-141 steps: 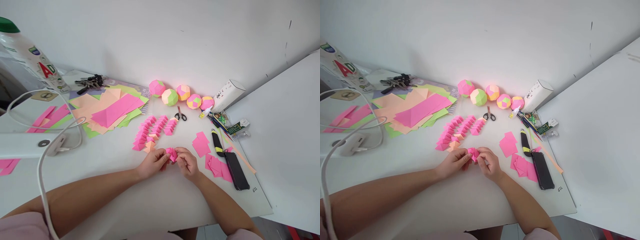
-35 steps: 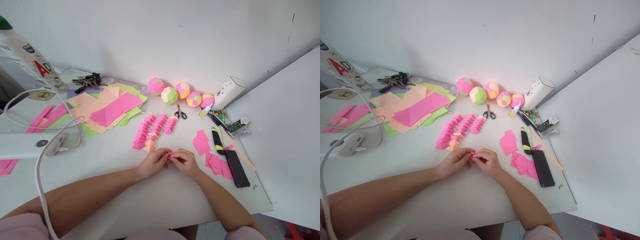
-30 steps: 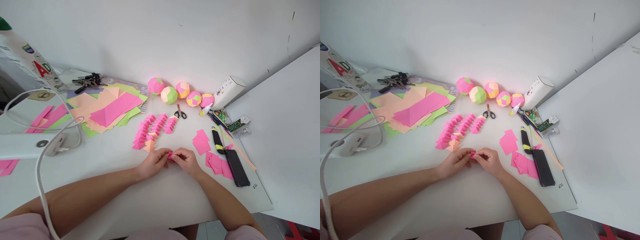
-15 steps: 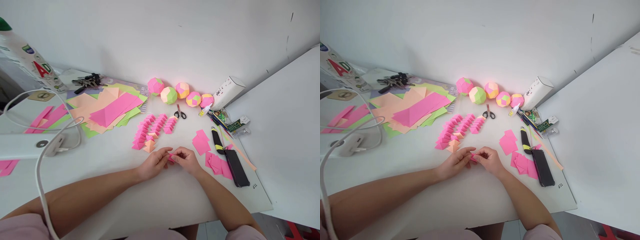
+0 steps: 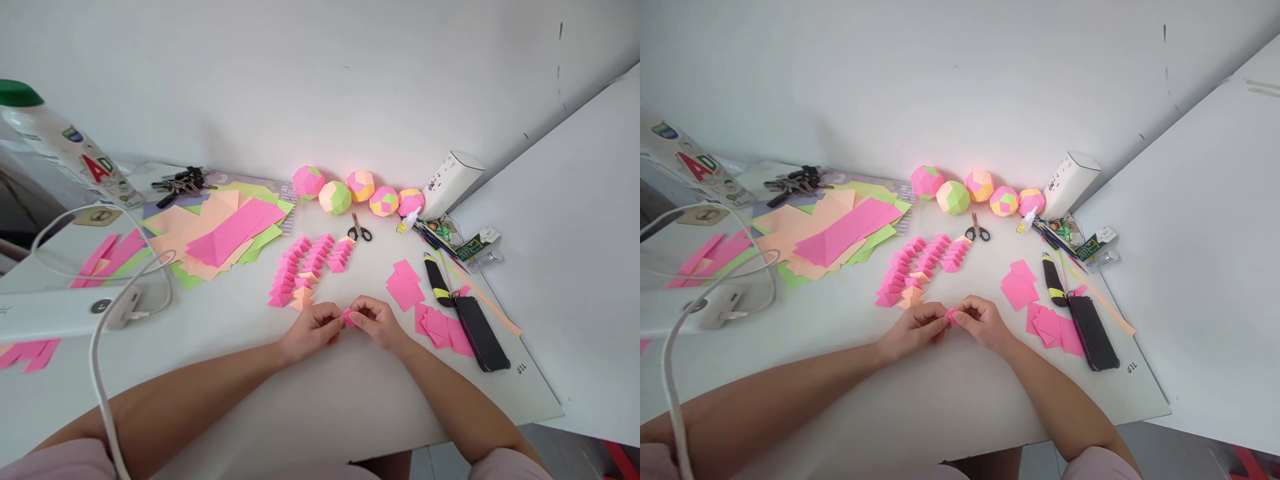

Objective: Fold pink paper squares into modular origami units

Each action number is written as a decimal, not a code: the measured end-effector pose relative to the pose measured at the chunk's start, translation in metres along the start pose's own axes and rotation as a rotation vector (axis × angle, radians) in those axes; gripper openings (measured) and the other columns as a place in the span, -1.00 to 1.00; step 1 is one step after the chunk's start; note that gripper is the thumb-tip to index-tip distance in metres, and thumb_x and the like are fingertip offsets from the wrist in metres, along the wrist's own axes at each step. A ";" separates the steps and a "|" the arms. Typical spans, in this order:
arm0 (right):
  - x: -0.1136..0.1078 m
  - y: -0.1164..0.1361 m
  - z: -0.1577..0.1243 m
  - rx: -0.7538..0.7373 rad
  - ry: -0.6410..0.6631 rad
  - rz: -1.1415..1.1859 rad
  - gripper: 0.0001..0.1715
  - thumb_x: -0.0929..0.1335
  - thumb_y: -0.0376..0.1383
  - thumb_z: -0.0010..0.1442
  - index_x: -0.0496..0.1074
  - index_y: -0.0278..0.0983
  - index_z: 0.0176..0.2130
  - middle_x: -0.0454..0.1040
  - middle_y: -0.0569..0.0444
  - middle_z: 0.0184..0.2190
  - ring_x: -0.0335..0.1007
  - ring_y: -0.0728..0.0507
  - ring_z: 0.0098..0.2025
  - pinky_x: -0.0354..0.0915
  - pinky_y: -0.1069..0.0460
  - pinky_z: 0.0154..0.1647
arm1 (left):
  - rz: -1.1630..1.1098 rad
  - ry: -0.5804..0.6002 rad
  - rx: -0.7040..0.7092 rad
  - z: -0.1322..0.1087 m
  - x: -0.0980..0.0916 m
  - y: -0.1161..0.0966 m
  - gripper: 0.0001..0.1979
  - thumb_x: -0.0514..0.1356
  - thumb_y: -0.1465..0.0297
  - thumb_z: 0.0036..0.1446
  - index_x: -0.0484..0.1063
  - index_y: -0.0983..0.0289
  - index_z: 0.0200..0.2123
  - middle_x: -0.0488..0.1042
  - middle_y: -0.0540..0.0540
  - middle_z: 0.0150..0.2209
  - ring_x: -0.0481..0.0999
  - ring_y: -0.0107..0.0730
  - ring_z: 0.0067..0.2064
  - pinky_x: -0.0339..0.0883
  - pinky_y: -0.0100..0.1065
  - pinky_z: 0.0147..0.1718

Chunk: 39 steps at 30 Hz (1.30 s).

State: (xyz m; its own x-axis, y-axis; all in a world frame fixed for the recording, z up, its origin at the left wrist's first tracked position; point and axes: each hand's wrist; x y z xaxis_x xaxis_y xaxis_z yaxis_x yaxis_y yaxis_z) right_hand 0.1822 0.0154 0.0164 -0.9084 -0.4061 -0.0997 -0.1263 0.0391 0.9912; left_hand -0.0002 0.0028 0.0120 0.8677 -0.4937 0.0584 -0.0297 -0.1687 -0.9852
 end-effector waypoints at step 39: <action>-0.001 -0.013 -0.002 0.088 0.011 0.041 -0.86 0.34 -0.29 0.06 0.31 -0.31 -0.46 0.33 0.18 -0.60 0.24 0.05 -0.58 0.19 0.13 -0.56 | -0.118 -0.080 -0.017 0.006 0.000 0.009 -0.67 0.16 0.16 0.05 0.25 0.29 -0.55 0.26 -0.09 -0.68 0.23 -0.55 -0.62 0.13 -0.47 -0.59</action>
State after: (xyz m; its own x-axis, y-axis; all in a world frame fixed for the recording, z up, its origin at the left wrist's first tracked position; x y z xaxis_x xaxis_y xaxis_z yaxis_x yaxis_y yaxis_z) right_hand 0.1853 0.0134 0.0038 -0.9092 -0.4124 -0.0577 -0.1238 0.1355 0.9830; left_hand 0.0025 0.0062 0.0022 0.9024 -0.4002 0.1597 0.0669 -0.2359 -0.9695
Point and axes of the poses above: each hand's wrist, its own z-axis towards the middle knuckle, its own x-axis out of the palm, y = z × x
